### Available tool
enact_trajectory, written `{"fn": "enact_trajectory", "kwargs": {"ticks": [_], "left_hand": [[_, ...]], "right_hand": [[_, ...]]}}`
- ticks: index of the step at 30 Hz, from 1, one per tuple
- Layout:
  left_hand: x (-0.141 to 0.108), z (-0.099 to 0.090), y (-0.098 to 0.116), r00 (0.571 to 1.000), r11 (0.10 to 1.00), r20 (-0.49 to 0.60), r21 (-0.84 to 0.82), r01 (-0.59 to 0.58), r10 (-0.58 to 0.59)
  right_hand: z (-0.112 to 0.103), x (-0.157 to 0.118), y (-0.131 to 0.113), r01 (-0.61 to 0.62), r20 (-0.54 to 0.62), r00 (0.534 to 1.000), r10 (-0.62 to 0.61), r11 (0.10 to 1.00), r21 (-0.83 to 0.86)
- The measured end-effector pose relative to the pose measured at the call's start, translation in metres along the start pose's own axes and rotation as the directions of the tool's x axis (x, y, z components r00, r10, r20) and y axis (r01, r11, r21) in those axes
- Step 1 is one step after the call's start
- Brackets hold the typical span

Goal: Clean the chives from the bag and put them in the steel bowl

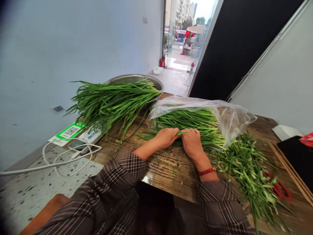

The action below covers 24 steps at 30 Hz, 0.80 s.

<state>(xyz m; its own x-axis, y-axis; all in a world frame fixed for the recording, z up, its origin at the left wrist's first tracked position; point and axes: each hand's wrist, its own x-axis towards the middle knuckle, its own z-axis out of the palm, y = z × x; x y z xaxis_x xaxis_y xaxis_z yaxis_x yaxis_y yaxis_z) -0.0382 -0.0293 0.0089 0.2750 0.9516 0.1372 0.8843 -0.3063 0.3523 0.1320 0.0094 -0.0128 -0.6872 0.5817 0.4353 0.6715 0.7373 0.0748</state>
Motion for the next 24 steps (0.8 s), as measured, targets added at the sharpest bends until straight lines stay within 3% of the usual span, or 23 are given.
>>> {"fn": "enact_trajectory", "kwargs": {"ticks": [3, 5, 6, 9, 10, 12, 14, 16, 19, 22, 24], "left_hand": [[0.005, 0.008, -0.005, 0.998, 0.97, -0.065, -0.242, -0.014, -0.002], [0.007, 0.012, -0.005, 0.995, 0.873, -0.104, -0.487, -0.043, -0.009], [0.007, 0.012, -0.003, 0.992, 0.766, -0.118, -0.641, -0.048, -0.037], [0.004, 0.004, 0.0, 0.974, 0.293, -0.096, -0.956, -0.032, -0.206], [0.002, -0.002, -0.001, 0.959, 0.159, -0.08, -0.987, -0.037, -0.273], [-0.002, -0.017, -0.006, 0.941, 0.05, -0.091, -0.996, -0.078, -0.326], [-0.007, -0.035, -0.014, 0.91, -0.217, -0.089, -0.958, -0.19, -0.404], [-0.013, -0.052, -0.02, 0.887, -0.354, -0.07, -0.9, -0.254, -0.457], [-0.024, -0.073, -0.019, 0.849, -0.411, -0.052, -0.858, -0.307, -0.526], [-0.036, -0.087, -0.011, 0.814, -0.373, -0.079, -0.861, -0.347, -0.576], [-0.042, -0.092, -0.004, 0.8, -0.333, -0.115, -0.868, -0.37, -0.589]], "right_hand": [[0.009, -0.002, 0.003, -0.017, -0.086, 0.996, 0.028, 0.991, 0.129], [0.012, 0.0, 0.005, -0.049, -0.108, 0.991, 0.079, 0.966, 0.255], [0.013, 0.001, 0.006, -0.076, -0.113, 0.987, 0.118, 0.944, 0.32], [0.011, 0.003, 0.008, -0.161, -0.114, 0.969, 0.221, 0.907, 0.389], [0.01, 0.003, 0.008, -0.171, -0.104, 0.97, 0.221, 0.918, 0.358], [0.007, 0.003, 0.007, -0.151, -0.057, 0.983, 0.172, 0.951, 0.269], [0.003, 0.003, 0.006, -0.106, 0.0, 0.994, 0.109, 0.968, 0.226], [-0.003, 0.002, 0.006, -0.047, 0.012, 0.999, 0.046, 0.968, 0.247], [-0.015, 0.001, 0.005, 0.002, -0.111, 0.993, 0.038, 0.941, 0.338], [-0.032, -0.002, -0.005, -0.071, -0.281, 0.93, 0.237, 0.866, 0.495], [-0.045, -0.005, -0.017, -0.109, -0.288, 0.887, 0.36, 0.771, 0.627]]}}
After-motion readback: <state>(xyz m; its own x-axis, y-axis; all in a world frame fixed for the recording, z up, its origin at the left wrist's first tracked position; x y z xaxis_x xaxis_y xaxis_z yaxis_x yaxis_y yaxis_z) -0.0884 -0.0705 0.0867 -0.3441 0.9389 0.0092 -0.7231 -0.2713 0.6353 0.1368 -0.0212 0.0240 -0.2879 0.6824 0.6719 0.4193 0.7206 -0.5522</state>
